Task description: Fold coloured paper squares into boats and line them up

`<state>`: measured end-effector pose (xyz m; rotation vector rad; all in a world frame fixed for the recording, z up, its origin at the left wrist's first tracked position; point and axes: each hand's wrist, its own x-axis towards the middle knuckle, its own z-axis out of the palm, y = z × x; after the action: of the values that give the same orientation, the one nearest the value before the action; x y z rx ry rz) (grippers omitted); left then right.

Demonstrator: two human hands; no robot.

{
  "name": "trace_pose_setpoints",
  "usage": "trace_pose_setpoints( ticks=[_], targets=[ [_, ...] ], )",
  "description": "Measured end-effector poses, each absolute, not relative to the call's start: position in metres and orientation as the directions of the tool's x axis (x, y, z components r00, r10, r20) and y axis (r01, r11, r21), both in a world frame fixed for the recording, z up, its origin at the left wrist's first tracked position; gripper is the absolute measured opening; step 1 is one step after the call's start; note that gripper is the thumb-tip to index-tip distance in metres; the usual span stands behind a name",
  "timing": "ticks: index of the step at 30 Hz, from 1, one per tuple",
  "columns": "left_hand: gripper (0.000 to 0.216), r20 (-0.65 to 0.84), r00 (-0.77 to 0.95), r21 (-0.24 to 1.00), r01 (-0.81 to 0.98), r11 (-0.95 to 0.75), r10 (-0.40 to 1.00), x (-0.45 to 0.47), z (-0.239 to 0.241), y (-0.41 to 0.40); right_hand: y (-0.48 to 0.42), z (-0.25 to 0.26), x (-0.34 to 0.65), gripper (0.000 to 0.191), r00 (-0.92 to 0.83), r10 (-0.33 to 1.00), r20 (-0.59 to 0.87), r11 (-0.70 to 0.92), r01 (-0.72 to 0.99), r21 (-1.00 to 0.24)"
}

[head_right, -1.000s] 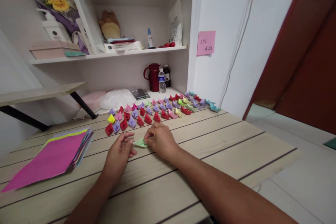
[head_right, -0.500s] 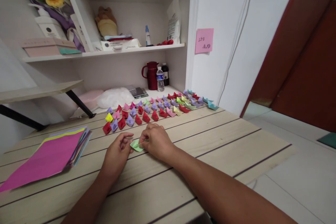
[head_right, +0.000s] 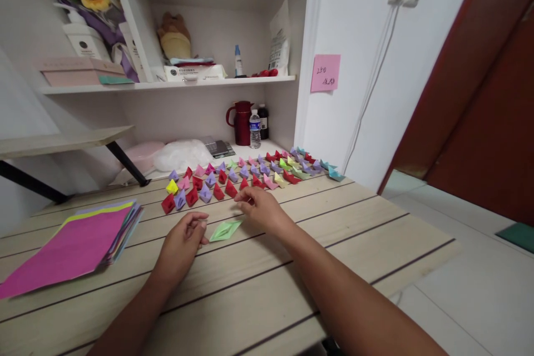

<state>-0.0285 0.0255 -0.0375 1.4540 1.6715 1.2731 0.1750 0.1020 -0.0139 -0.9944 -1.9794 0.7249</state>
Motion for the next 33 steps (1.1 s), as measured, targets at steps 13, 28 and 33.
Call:
trace_pose_setpoints(
  ticks=[13, 28, 33],
  targets=[
    [0.028, 0.176, -0.217, 0.904, 0.421, -0.071, 0.960, -0.029, -0.034, 0.020, 0.097, -0.024, 0.179, 0.030, -0.546, 0.811, 0.210, 0.506, 0.475, -0.720],
    [0.032, 0.268, -0.079, 0.787, 0.592, -0.171, 0.960, -0.019, -0.034, 0.016, 0.088, -0.019, 0.160, 0.010, -0.498, 0.839, 0.222, 0.529, 0.645, -0.551],
    [0.019, 0.245, -0.054, 0.754, 0.639, -0.155, 0.968, -0.019, -0.035, 0.018, 0.088, -0.018, 0.159, 0.013, -0.488, 0.850, 0.198, 0.512, 0.677, -0.529]
  ],
)
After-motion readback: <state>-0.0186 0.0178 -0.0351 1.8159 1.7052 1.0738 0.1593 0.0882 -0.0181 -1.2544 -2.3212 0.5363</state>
